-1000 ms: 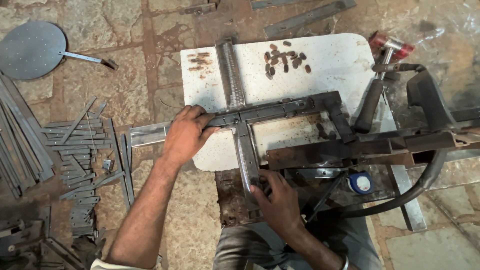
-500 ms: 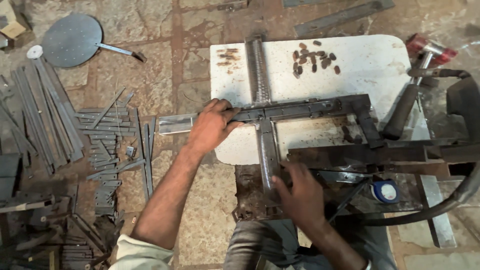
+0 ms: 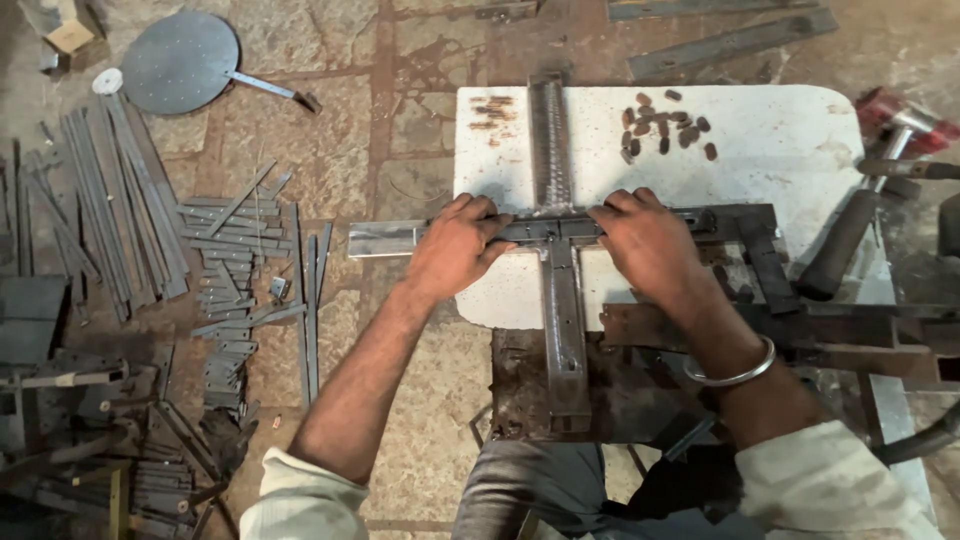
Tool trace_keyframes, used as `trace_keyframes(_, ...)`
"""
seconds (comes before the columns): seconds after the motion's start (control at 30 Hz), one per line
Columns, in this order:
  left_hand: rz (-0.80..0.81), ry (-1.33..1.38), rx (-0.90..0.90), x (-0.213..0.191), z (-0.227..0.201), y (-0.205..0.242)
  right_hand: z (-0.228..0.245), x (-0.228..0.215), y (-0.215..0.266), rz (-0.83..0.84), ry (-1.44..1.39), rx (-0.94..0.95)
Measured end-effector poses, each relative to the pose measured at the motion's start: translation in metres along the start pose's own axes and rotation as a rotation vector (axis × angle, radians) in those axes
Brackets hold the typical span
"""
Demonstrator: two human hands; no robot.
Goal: The person aligns metal brackets onto a cross-shaped metal frame and uses a welding torch to tack and weld them in place. They repeatedly position the brackets, apply welds, and adjust the frame on the workbench.
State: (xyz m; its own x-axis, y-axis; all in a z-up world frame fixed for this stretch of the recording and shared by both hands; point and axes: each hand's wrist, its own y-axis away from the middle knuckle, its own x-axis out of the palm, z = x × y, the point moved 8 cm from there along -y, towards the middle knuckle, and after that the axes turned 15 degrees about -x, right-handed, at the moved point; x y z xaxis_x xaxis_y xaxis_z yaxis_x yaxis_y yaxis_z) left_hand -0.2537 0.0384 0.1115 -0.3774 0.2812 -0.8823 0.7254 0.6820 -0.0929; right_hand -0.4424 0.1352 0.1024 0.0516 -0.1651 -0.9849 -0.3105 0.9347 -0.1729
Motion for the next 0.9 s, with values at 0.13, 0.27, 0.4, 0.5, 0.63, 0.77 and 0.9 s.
trace_keyframes(0.13,0.0,-0.003,0.02,0.002,0.0,0.0,0.004,-0.004,-0.006,0.117,-0.018,0.009)
trace_keyframes(0.27,0.023,0.005,0.01,0.002,-0.001,0.0,0.001,0.004,-0.004,0.128,0.015,-0.006)
trace_keyframes(0.4,0.018,0.016,0.004,0.001,-0.002,0.0,-0.001,0.005,-0.007,0.153,-0.024,0.026)
trace_keyframes(0.5,0.013,0.027,-0.004,0.001,-0.002,-0.001,-0.003,0.003,-0.008,0.167,-0.045,0.05)
trace_keyframes(0.63,0.017,0.013,-0.012,0.013,0.007,0.0,-0.005,0.009,-0.008,0.185,-0.059,0.065)
trace_keyframes(0.77,0.006,-0.003,-0.019,0.01,0.004,0.002,-0.006,0.007,-0.009,0.159,-0.053,0.054)
trace_keyframes(0.9,-0.019,0.002,-0.04,0.004,0.001,0.003,-0.004,-0.002,-0.012,0.185,-0.073,0.068)
